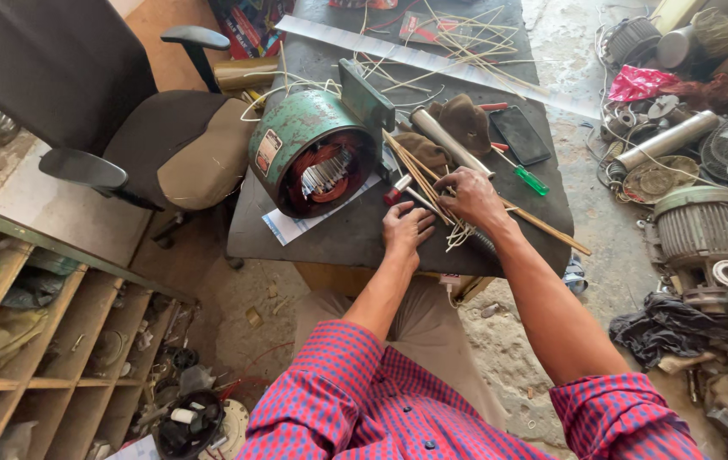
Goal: The person works on a disassembled electric motor stator, using a rubber mallet and wooden sticks to tap and adjust internal copper windings. They also use pliers to trim or reposition small sticks inserted into the stator slots.
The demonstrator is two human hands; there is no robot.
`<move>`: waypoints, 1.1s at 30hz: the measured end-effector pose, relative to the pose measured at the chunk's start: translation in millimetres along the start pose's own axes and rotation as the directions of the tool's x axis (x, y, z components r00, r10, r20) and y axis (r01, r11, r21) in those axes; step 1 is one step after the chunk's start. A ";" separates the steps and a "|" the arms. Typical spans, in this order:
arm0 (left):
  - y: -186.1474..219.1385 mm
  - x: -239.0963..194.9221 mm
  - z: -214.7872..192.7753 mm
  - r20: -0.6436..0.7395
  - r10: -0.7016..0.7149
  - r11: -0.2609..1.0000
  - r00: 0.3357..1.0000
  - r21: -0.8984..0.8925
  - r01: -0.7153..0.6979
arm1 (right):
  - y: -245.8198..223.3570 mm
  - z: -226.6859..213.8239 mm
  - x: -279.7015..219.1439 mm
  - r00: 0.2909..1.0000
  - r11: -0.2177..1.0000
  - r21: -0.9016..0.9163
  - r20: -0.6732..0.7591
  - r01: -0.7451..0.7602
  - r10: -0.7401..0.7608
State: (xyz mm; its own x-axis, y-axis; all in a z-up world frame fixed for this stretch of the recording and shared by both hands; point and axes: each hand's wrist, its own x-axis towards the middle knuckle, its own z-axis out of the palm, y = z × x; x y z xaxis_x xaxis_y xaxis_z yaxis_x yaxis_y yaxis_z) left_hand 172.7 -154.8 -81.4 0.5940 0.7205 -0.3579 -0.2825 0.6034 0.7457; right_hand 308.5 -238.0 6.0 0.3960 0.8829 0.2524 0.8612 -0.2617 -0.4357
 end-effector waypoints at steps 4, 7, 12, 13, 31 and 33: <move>-2.2 -12.4 9.1 0.002 0.032 0.999 0.999 0.011 -0.032 | -0.1 -1.4 2.3 0.998 0.988 0.138 0.009 -0.066 0.065; -3.1 -16.7 16.5 0.005 0.042 0.999 0.999 0.026 -0.042 | -5.9 -7.7 5.1 0.948 0.902 0.303 0.182 -0.308 0.263; -10.0 -11.8 19.7 0.035 0.080 0.996 0.996 0.022 -0.081 | -11.0 -15.3 3.2 0.933 0.840 0.412 0.228 -0.352 0.279; -10.9 -10.0 18.5 0.051 0.074 0.997 0.996 0.013 -0.075 | -10.7 -16.1 3.5 0.929 0.819 0.447 0.244 -0.361 0.277; -4.5 -8.2 9.0 0.121 0.032 0.999 0.992 0.036 -0.037 | -15.5 -14.7 -5.6 0.996 0.992 0.098 0.019 0.083 -0.085; -3.1 -10.3 9.5 0.126 0.028 0.998 0.992 0.044 -0.034 | -16.6 -19.0 -6.8 0.997 0.992 0.100 0.008 0.076 -0.077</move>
State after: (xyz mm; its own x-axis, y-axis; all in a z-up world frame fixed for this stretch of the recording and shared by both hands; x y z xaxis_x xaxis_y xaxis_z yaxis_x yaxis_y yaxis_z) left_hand 174.7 -167.3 -74.7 0.6764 0.6879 -0.2631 -0.2686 0.5630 0.7815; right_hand 297.6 -247.1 27.9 0.3257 0.9037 0.2779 0.8526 -0.1536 -0.4995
